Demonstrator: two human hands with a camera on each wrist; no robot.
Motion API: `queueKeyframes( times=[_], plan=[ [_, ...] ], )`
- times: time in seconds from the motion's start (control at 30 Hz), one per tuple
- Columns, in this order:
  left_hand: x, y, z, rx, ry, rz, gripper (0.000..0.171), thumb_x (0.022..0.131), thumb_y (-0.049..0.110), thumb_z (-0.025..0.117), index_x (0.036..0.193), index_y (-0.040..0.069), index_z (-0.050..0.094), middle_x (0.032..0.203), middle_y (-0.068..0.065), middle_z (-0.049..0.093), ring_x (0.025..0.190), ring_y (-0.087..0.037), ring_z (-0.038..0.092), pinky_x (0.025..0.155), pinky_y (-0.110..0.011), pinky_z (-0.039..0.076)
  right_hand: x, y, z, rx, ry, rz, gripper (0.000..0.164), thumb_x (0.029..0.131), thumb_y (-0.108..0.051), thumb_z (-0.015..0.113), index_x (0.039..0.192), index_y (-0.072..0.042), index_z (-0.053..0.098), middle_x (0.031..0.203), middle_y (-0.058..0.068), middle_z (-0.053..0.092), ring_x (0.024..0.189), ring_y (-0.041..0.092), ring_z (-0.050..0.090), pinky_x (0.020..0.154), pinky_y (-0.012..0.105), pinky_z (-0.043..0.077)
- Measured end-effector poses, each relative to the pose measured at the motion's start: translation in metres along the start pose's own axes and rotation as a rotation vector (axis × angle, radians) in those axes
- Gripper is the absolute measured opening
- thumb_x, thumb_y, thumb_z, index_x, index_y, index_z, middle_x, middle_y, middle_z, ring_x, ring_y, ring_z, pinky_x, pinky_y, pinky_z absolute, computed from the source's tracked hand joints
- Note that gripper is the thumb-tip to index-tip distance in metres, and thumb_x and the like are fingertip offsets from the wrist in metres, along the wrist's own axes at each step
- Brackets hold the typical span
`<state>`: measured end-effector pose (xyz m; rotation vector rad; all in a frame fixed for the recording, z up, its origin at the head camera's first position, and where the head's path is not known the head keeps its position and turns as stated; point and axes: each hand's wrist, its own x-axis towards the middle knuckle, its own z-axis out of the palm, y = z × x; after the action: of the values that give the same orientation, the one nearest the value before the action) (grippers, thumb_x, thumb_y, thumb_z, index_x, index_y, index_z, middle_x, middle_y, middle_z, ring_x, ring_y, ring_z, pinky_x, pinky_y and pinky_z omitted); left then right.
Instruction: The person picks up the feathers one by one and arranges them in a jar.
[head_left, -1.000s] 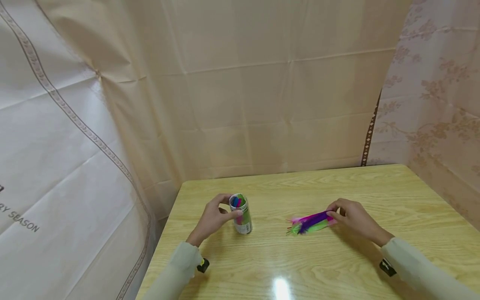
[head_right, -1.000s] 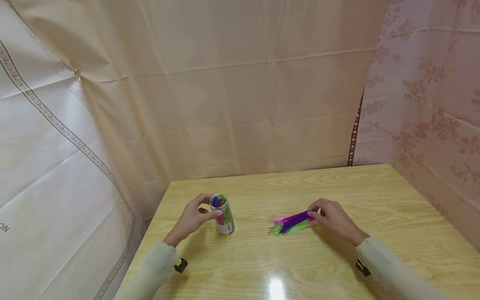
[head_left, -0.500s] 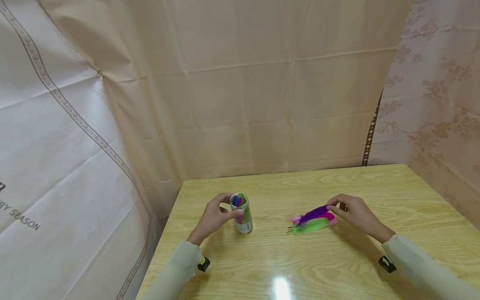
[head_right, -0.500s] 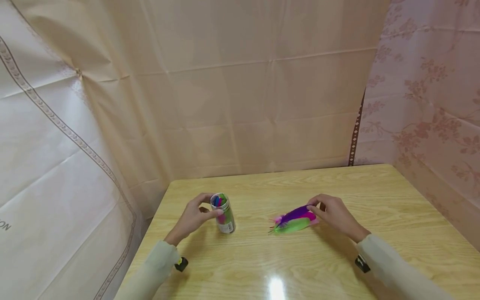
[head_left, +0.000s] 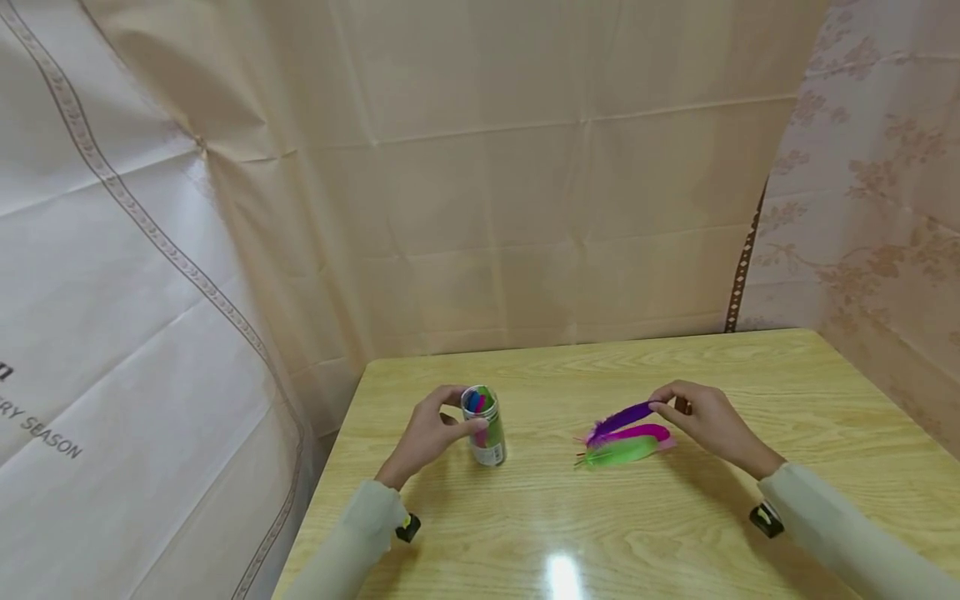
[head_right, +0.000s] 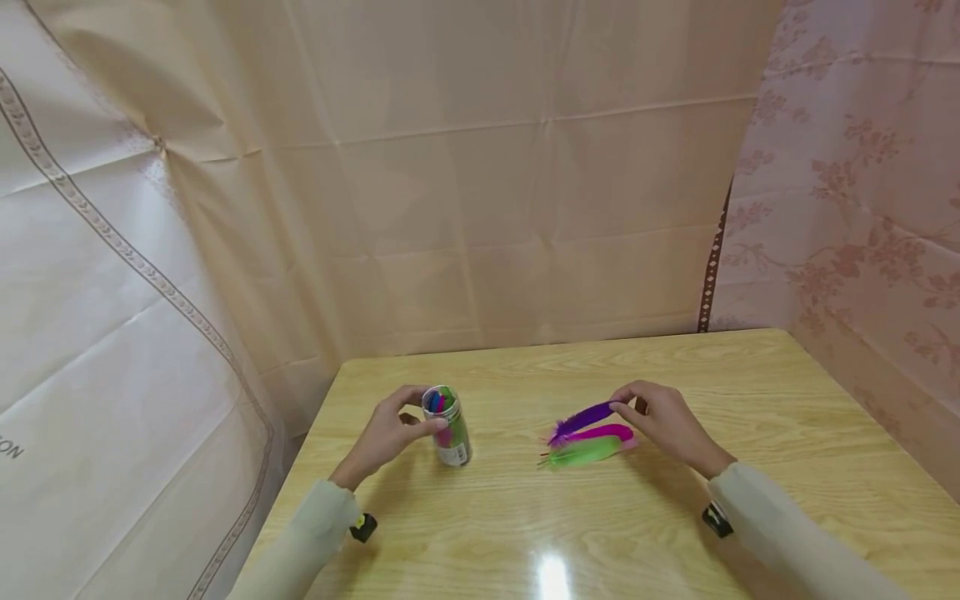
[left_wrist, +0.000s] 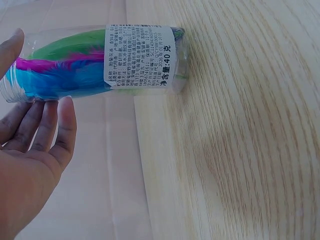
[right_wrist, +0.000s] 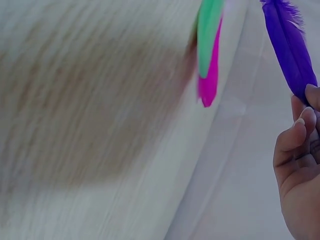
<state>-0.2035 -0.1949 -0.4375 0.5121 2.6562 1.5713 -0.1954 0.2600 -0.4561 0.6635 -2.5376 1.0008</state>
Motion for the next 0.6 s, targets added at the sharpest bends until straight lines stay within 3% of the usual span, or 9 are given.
queueKeyframes(
  times=[0.2, 0.6],
  plan=[
    [0.000, 0.000, 0.000, -0.002, -0.001, 0.005, 0.056, 0.086, 0.046, 0.084, 0.133, 0.025, 0.063, 0.123, 0.005, 0.063, 0.115, -0.022, 0.057, 0.089, -0.040, 0.054, 0.008, -0.003, 0.000, 0.001, 0.018, -0.013, 0.008, 0.094, -0.005, 0.075, 0.097, -0.012, 0.075, 0.077, -0.009, 0.065, 0.057, 0.005, 0.048, 0.049, 0.024, 0.042],
    [-0.001, -0.001, 0.001, -0.006, 0.005, 0.002, 0.053, 0.085, 0.045, 0.085, 0.130, 0.027, 0.064, 0.121, 0.006, 0.064, 0.111, -0.015, 0.057, 0.088, -0.039, 0.054, 0.017, -0.006, 0.001, 0.012, 0.035, -0.032, 0.008, 0.095, -0.005, 0.074, 0.099, -0.012, 0.075, 0.079, -0.006, 0.066, 0.056, 0.004, 0.049, 0.049, 0.025, 0.044]
  ],
)
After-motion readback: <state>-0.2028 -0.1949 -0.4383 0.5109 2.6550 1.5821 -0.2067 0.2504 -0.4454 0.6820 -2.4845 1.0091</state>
